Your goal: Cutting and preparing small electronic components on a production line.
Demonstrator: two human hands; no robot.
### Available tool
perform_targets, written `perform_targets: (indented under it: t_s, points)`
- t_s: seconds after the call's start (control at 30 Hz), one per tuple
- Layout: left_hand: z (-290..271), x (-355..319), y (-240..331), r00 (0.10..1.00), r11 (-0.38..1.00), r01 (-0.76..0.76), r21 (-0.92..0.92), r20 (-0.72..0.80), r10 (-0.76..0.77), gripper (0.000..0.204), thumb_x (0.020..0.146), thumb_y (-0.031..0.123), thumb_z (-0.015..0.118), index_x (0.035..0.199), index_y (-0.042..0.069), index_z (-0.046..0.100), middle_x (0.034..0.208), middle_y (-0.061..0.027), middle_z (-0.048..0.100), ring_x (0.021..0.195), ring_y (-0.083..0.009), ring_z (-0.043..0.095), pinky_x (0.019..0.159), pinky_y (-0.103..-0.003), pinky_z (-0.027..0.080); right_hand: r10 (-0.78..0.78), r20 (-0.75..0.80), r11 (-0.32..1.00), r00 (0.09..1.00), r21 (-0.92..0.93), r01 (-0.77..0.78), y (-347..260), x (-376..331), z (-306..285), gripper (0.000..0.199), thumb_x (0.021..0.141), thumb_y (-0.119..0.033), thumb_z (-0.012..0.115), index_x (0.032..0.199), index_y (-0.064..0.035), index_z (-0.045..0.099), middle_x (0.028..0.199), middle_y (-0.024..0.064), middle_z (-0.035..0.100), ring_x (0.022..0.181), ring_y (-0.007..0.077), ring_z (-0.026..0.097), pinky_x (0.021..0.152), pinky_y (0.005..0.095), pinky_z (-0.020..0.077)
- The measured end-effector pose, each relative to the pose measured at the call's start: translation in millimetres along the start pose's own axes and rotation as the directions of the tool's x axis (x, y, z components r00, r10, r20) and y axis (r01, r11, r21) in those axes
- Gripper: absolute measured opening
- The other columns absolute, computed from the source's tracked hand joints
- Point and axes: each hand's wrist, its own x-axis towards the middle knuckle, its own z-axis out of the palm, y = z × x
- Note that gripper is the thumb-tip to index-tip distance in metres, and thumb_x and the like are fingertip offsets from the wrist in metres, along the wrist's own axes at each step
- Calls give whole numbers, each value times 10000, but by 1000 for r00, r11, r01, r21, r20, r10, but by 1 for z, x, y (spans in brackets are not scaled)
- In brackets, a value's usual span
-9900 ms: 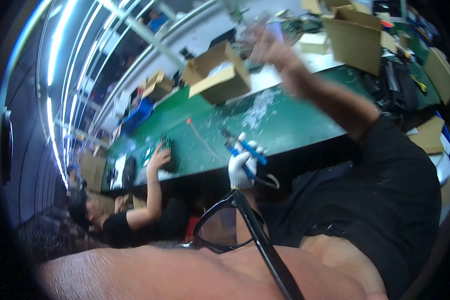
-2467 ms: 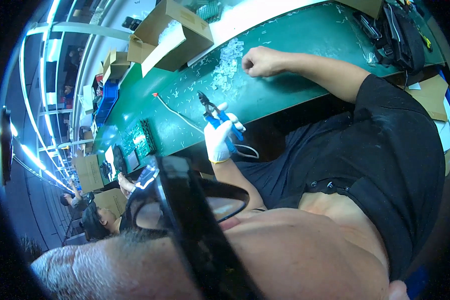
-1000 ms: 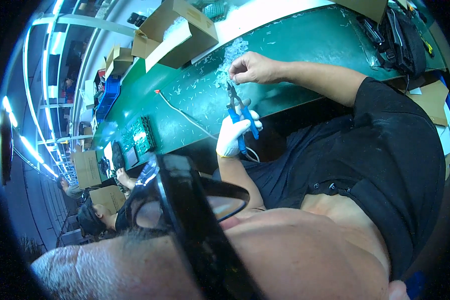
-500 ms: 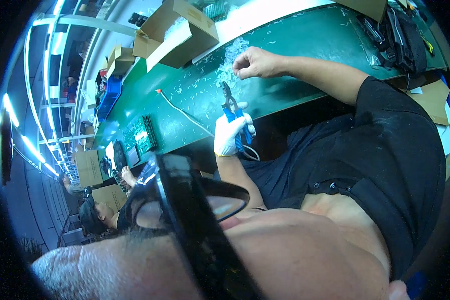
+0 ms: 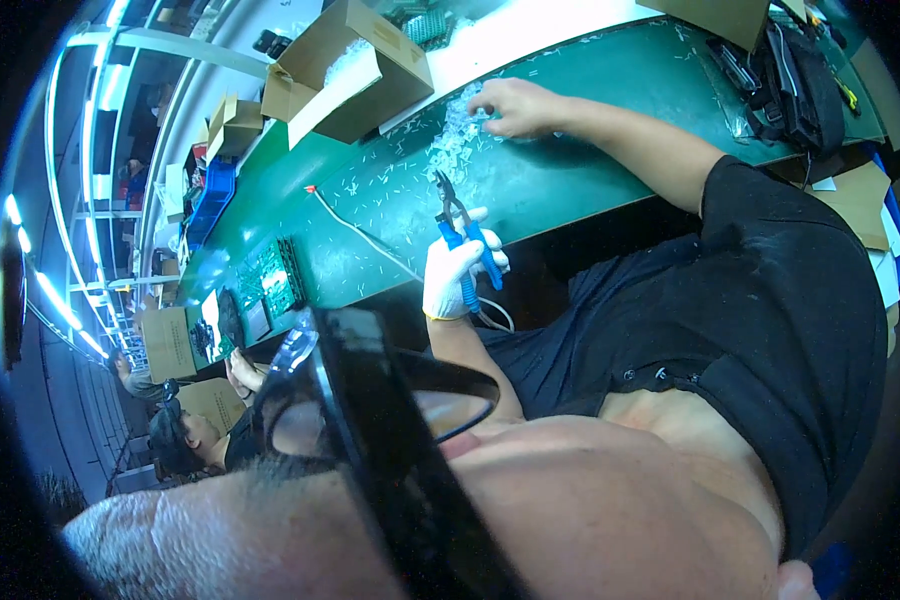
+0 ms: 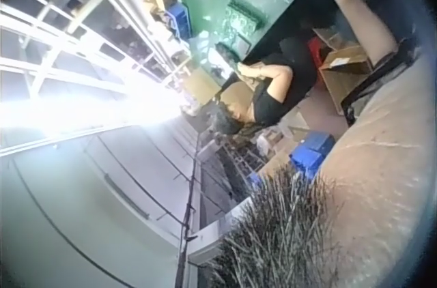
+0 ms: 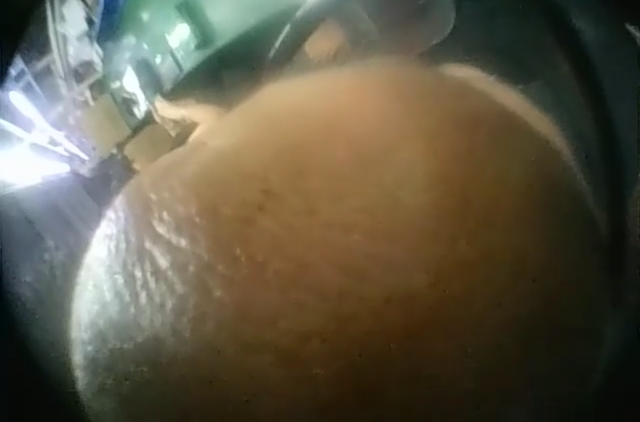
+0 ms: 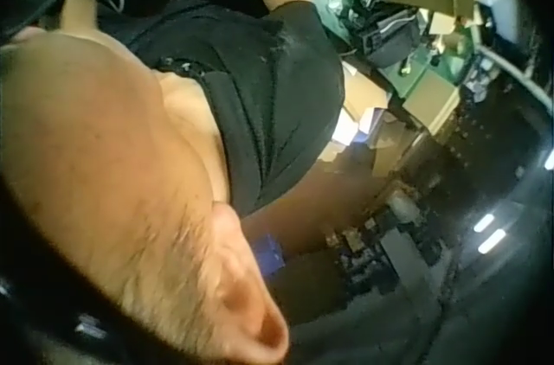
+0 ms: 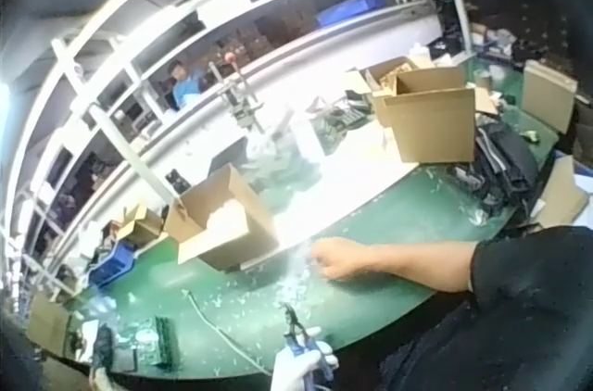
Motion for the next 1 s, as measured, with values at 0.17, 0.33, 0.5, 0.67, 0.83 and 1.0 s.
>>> perform_targets:
  t_s: [0.17,0.33,0.5,0.67,0.83,1.0]
  points:
    - [2,3,-2,1000,1000,-8,11,4,8,590,897,97,680,1416,-78,460,980,-137,692,781,-218,717,712,-348,607,-120,-58,980,991,-167,109,-4,0,29,280,876,-196,707,1143,-113,697,1093,147,602,1096,339,596,908,444,507]
    - [4,8,-4,999,1000,21,-21,25,-20,597,894,96,686,1416,-79,458,987,-142,692,788,-222,721,713,-349,610,-84,-92,991,992,-114,74,4,3,27,242,863,-157,729,1085,-73,685,1079,146,608,1082,341,606,892,457,511]
    - [3,8,-7,999,999,32,-35,30,-31,593,894,89,679,1416,-83,454,999,-148,688,796,-231,722,720,-352,609,-4,-134,983,991,182,29,-11,1,16,210,891,-159,746,1049,-48,666,969,111,660,900,276,642,802,407,524]
    - [2,6,-6,999,998,33,-49,35,-32,597,894,89,677,1418,-84,450,998,-150,687,799,-238,721,726,-355,607,171,253,484,952,821,-304,-40,-7,2,182,940,-176,740,1069,-53,701,929,26,680,827,130,603,710,309,493]
    - [5,6,-6,997,998,59,-29,54,-57,623,883,102,691,1423,-85,444,997,-155,685,806,-246,721,724,-351,602,181,346,374,921,842,-390,-47,-14,0,147,907,-133,779,1020,-50,738,944,20,705,803,96,588,692,266,470]
    - [6,7,-7,997,997,60,-43,58,-57,624,879,103,694,1420,-83,445,998,-157,685,808,-251,721,726,-355,602,196,366,206,910,892,-403,-43,-15,7,131,896,-73,770,1022,-54,739,980,33,706,900,125,619,811,289,507]
